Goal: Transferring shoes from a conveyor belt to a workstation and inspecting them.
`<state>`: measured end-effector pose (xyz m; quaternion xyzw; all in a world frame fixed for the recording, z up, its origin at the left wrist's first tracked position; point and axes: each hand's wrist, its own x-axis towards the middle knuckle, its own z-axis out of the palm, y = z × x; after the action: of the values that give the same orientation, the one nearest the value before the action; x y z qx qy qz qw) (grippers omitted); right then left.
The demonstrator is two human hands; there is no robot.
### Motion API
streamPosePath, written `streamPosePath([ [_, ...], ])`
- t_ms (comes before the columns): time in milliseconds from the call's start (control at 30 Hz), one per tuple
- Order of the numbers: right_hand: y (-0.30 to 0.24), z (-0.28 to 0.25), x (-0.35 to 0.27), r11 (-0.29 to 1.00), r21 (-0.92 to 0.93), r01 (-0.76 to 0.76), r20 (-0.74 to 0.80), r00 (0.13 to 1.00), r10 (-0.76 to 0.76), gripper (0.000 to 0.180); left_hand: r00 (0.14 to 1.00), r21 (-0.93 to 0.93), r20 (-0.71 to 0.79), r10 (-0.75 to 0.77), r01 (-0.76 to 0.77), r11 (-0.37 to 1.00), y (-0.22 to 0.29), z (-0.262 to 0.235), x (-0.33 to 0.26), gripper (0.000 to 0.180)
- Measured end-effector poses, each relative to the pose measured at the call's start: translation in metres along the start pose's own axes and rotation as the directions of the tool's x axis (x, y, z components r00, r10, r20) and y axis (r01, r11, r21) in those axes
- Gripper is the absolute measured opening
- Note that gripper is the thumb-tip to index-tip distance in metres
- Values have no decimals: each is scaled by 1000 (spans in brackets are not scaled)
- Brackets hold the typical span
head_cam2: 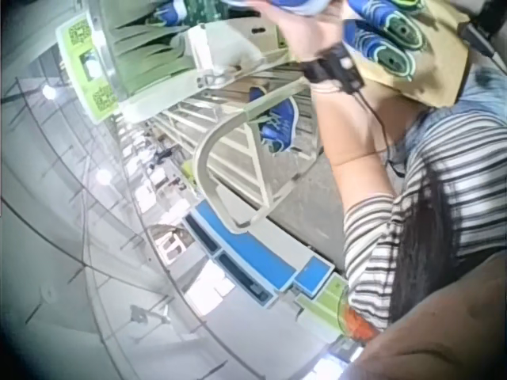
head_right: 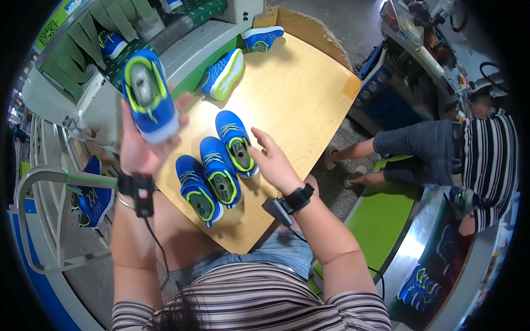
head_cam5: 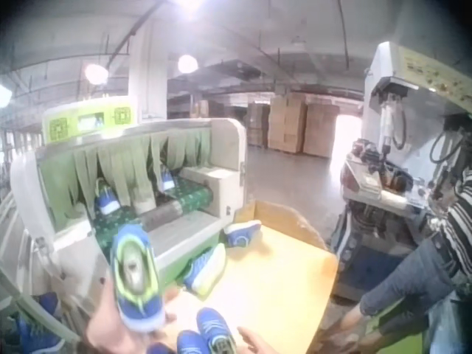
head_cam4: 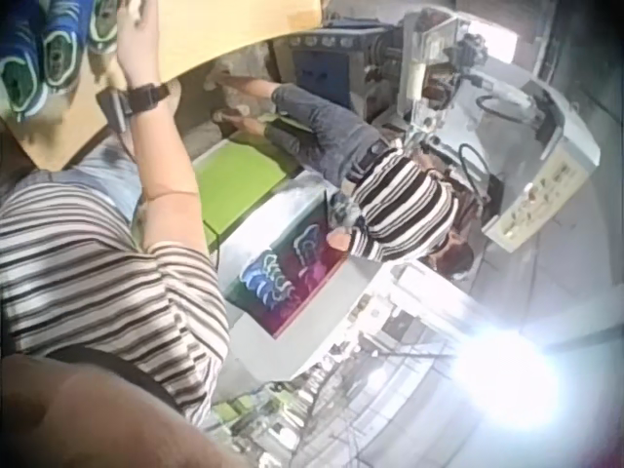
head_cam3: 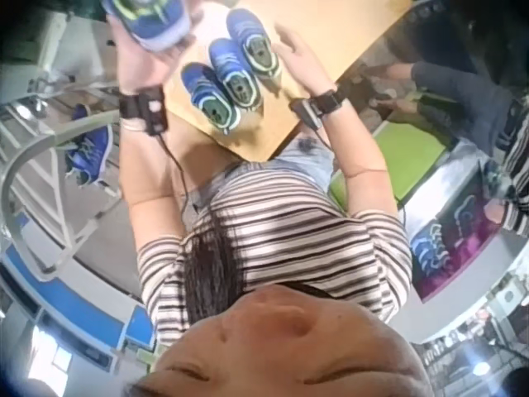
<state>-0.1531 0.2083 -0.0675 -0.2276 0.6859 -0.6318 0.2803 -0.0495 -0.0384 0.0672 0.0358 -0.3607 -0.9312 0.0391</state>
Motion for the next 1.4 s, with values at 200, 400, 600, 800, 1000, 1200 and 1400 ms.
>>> streamPosePath([
  [200,49,32,-16,999,-12,44,-91,995,-45,61,966,-165,32,256,-247,955,71,-65,75,83],
  [400,35,52,1,967,-218,131,-226,957,-181,78,921,-289,-270,280,-355,889,57,-88,103,73],
  [600,10,12,42,935,351,49,-304,951,64,53,840,-230,-339,424,-511,828,74,-105,92,62],
  [800,-125,-8,167,857,201,475,-273,867,-417,50,847,-161,-254,468,-514,843,64,-99,92,62],
  [1000,-205,16,355,725,-478,496,-110,786,-609,61,932,469,-316,178,-9,883,12,-86,93,54],
  [1200,-149,-19,412,810,-422,407,-194,832,-519,56,886,893,-333,322,188,409,-30,-138,134,67],
  [1400,-15,-61,394,575,-818,3,-287,865,-413,45,817,804,-514,262,353,478,-70,-189,203,91],
])
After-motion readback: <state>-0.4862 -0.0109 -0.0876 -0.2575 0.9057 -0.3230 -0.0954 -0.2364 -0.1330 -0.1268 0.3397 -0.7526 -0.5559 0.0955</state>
